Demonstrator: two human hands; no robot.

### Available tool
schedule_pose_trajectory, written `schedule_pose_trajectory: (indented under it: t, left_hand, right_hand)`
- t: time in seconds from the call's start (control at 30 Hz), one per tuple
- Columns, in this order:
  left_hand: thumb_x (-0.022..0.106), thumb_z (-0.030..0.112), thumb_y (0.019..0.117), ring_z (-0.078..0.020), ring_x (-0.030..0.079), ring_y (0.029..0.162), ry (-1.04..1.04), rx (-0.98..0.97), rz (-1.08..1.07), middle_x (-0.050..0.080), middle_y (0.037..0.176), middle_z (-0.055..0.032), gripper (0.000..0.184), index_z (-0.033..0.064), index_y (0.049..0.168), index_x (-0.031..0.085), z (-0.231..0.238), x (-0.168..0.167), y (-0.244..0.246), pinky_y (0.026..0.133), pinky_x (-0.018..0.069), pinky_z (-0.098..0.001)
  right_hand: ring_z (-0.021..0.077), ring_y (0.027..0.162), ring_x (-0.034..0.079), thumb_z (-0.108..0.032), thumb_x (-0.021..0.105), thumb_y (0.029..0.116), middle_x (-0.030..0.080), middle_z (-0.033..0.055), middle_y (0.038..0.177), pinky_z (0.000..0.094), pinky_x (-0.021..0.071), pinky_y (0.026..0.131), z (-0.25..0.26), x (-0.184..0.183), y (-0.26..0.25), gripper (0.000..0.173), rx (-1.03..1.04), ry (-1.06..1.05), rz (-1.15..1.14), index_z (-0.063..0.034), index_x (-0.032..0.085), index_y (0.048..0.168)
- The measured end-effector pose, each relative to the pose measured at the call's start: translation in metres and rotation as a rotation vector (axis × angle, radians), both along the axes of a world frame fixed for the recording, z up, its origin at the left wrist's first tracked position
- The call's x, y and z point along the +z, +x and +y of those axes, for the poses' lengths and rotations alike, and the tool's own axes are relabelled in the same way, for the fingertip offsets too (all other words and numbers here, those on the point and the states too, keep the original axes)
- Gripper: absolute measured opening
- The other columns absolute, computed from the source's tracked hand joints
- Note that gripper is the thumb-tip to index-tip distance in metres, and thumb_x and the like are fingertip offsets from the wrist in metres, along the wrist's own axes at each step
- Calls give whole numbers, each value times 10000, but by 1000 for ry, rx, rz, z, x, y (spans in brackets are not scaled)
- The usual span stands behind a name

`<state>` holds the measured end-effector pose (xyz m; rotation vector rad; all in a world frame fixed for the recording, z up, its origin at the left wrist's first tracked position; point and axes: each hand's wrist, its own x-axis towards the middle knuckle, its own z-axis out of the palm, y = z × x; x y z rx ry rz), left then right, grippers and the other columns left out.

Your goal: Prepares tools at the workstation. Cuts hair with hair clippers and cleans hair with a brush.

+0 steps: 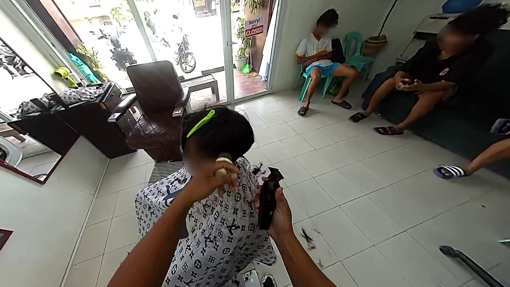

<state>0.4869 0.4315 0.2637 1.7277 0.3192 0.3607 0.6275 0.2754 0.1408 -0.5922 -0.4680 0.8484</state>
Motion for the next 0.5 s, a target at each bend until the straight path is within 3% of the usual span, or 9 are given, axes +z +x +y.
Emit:
schedule_pose_trajectory:
  t: [0.07,0.1,0.17,0.23,0.33,0.43,0.5]
  left_hand:
    - [517,101,1050,-53,698,741,-51,25,117,742,905,1,152,53,1141,628,-2,11,23,574,534,-191]
    - [499,102,1053,-54,689,762,-68,-46,223,732,941,-6,156,60,1159,605,-3,13,33,583,525,-196]
    - [518,92,1040,-50,702,728,-101,-144,256,749,928,-9,134,69,1134,612,-9,13,46,539,527,-188]
    - [533,77,1034,-54,702,721,-111,-22,120,747,886,-9,130,45,1110,633,-16,10,57,553,535,-188]
    - [536,106,1056,-82,695,770,-165,74,189,722,929,-31,173,36,1206,582,-15,-5,67,608,543,-218]
    - [573,94,1031,-49,690,690,-95,76,107,740,885,-7,173,35,1185,625,-18,-11,61,530,526,-183]
    - [556,103,1046,-63,690,704,-140,119,137,731,869,-15,152,33,1159,630,-18,-10,59,549,529,-195]
  right_hand:
    - [85,585,657,-505,399,1077,712,41,860,220,569,515,-8,-5,6,588,10,-81,-4,-13,470,1390]
    - [84,555,645,-443,390,1086,696,35,812,225,566,489,-13,-8,8,555,5,-139,-16,15,493,1381]
    - [88,505,631,-327,523,1009,681,23,728,244,565,456,-24,-12,13,495,-26,-217,-57,44,565,1335]
    - [88,501,640,-245,524,996,686,14,708,251,576,462,-31,-13,21,436,-61,-219,-90,47,570,1317]
    - [103,600,673,-275,414,1069,687,20,812,253,601,550,-37,-17,29,423,-92,-175,-117,18,466,1368]
    - [95,606,663,-418,429,1085,693,22,859,227,580,537,-38,-22,35,438,-129,-125,-121,-52,417,1325]
    - [75,568,633,-431,400,1093,679,14,827,199,548,505,-35,-22,33,382,-140,-125,-128,-85,404,1255]
